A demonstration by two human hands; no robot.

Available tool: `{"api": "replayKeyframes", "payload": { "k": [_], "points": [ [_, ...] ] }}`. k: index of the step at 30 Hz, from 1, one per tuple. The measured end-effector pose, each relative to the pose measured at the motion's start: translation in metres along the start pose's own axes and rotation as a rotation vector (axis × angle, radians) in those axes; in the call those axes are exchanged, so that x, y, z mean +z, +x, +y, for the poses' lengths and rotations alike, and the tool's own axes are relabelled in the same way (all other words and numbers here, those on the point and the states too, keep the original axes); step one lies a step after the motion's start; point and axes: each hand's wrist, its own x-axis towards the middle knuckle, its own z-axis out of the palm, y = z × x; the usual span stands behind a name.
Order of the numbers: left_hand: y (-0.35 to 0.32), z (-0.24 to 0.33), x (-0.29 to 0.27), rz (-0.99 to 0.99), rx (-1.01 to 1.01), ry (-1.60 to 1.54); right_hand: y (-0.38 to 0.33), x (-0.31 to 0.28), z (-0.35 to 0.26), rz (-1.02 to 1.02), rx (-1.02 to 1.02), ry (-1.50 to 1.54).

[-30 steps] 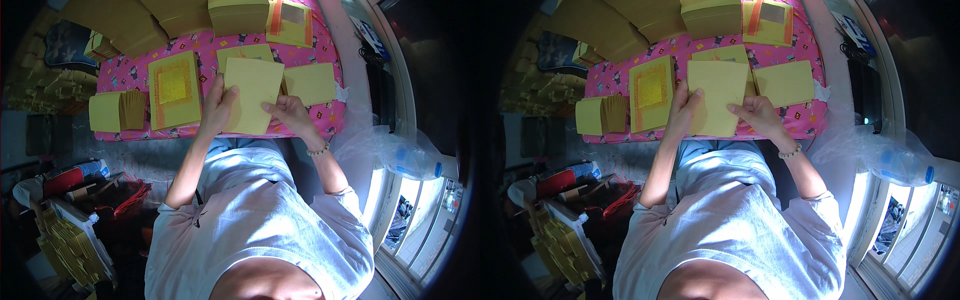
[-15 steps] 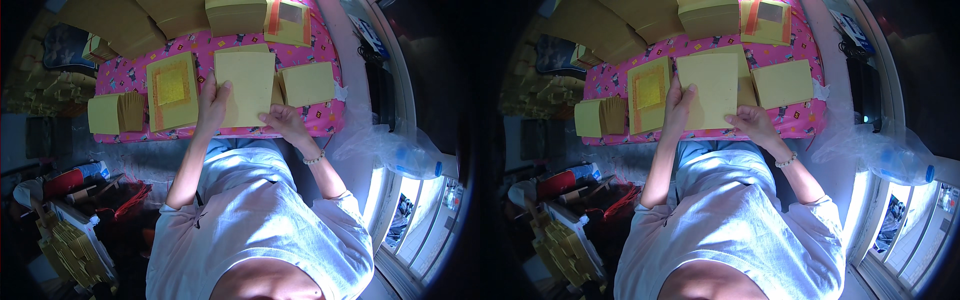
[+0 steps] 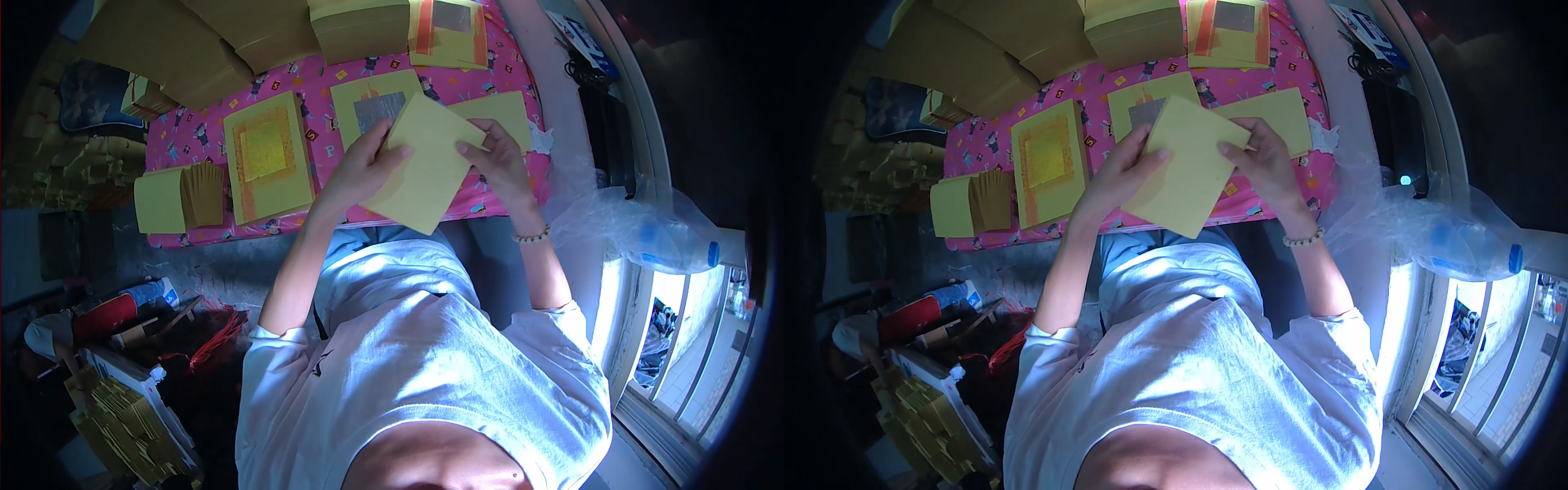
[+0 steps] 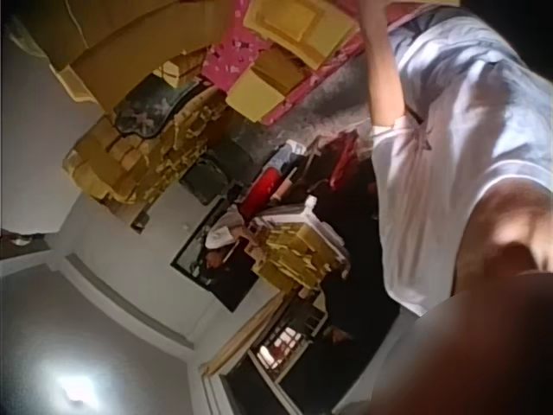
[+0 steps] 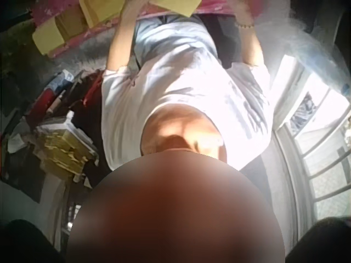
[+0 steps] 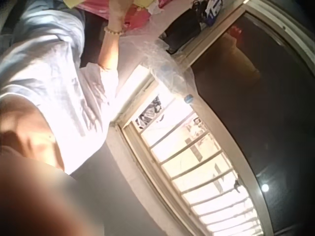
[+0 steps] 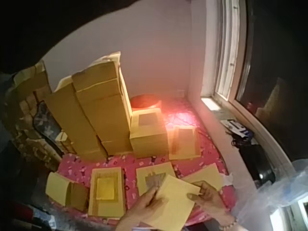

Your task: Sorting and stacking sheets of joss paper with metallic foils on a table.

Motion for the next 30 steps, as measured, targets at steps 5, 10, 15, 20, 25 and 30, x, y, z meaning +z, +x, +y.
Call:
{"api": "replayKeyframes", "payload": {
  "k": [5,10,15,20,25,30],
  "points": [
    [0.043,0.004,0.013,0.036,-0.042,-0.132,0.0,-0.051,-0.002,0.243,-0.009,0.03],
    [0.099,-0.019,0.039,0.164,0.073,-0.082,0.011,-0.088,0.019,0.4,-0.051,-0.01],
    [0.119,-0.042,0.057,0.26,0.127,0.317,0.014,-0.106,0.047,0.532,0.048,-0.395],
    [0.12,-0.046,0.061,0.243,0.113,0.426,0.014,-0.108,0.056,0.526,0.064,-0.422],
    [0.119,-0.05,0.071,0.243,0.17,0.513,0.01,-0.104,0.053,0.484,-0.003,-0.518],
    [0.111,-0.044,0.082,0.306,0.159,0.505,0.004,-0.087,0.037,0.568,-0.191,-1.477]
  ]
}}
